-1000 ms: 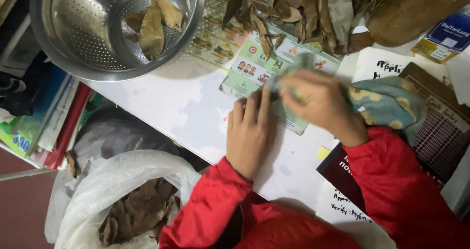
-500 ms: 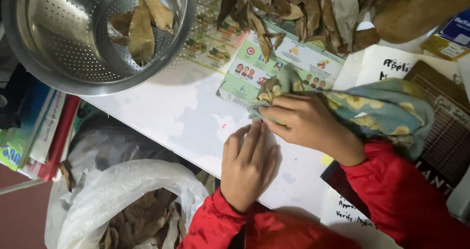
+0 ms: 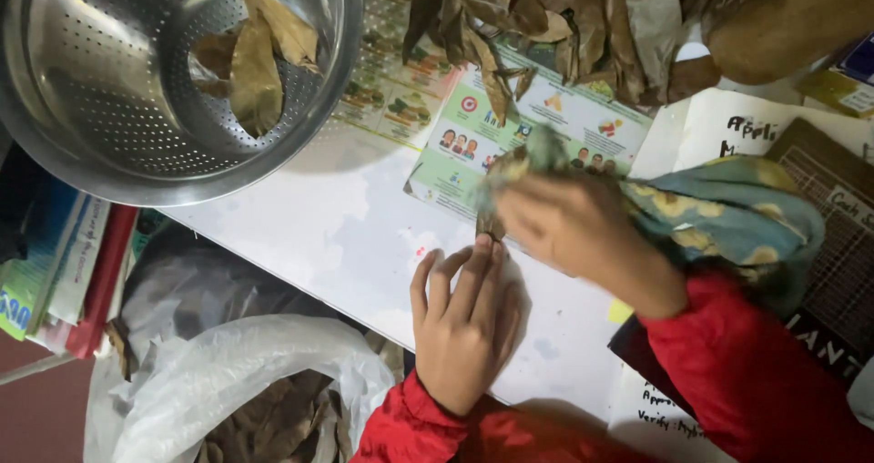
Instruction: Cleaning dried leaves by wiping them with a cloth and placing them in a colander
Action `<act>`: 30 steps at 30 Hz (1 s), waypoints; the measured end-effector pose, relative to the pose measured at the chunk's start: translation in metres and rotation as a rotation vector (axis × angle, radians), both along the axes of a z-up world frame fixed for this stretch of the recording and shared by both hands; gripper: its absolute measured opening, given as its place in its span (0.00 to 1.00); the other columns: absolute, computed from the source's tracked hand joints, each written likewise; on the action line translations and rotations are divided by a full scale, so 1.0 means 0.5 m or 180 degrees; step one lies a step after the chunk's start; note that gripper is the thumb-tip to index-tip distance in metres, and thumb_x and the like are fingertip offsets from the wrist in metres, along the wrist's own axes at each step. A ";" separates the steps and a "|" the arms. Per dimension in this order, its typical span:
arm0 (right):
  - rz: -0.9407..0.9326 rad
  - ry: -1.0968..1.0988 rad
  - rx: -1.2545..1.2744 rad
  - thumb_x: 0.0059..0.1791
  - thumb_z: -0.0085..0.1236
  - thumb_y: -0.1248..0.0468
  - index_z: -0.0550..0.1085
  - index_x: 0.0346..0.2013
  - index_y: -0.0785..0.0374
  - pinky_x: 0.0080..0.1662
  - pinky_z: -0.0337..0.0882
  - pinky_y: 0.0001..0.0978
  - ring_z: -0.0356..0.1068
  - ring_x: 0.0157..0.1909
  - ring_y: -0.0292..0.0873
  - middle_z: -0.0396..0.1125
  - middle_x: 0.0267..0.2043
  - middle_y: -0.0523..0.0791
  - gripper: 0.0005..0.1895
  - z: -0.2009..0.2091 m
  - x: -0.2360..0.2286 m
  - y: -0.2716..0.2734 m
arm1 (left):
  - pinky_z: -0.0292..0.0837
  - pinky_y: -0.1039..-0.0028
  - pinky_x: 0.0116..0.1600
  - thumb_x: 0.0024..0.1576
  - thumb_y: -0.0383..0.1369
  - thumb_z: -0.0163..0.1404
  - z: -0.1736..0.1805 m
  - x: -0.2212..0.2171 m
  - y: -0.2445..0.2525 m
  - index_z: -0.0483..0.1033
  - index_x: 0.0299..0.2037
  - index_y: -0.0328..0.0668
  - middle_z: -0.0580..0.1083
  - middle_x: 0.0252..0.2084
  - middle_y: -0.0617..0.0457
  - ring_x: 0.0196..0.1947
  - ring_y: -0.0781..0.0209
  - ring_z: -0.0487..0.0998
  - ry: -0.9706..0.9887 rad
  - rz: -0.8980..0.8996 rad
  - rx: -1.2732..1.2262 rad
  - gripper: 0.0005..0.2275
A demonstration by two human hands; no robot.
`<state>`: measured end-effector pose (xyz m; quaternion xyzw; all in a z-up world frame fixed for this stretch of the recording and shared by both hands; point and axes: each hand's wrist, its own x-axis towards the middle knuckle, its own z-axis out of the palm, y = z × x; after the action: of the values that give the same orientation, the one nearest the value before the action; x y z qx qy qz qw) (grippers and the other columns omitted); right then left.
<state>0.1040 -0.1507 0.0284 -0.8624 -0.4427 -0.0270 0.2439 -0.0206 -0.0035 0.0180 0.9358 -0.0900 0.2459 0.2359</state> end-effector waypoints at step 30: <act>-0.0863 -0.0846 0.0208 0.56 0.60 0.69 0.82 0.40 0.66 0.30 0.71 0.42 0.73 0.30 0.48 0.74 0.36 0.47 0.05 -0.027 0.063 -0.003 | 0.65 0.52 0.62 0.66 0.29 0.48 0.007 0.003 0.004 0.78 0.51 0.34 0.77 0.55 0.48 0.50 0.49 0.75 0.0108 0.0014 -0.0082 0.09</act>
<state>0.1357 -0.1523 0.0150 -0.8946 -0.3497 -0.1876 0.2054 -0.0190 -0.0017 0.0216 0.9369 -0.0807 0.2316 0.2490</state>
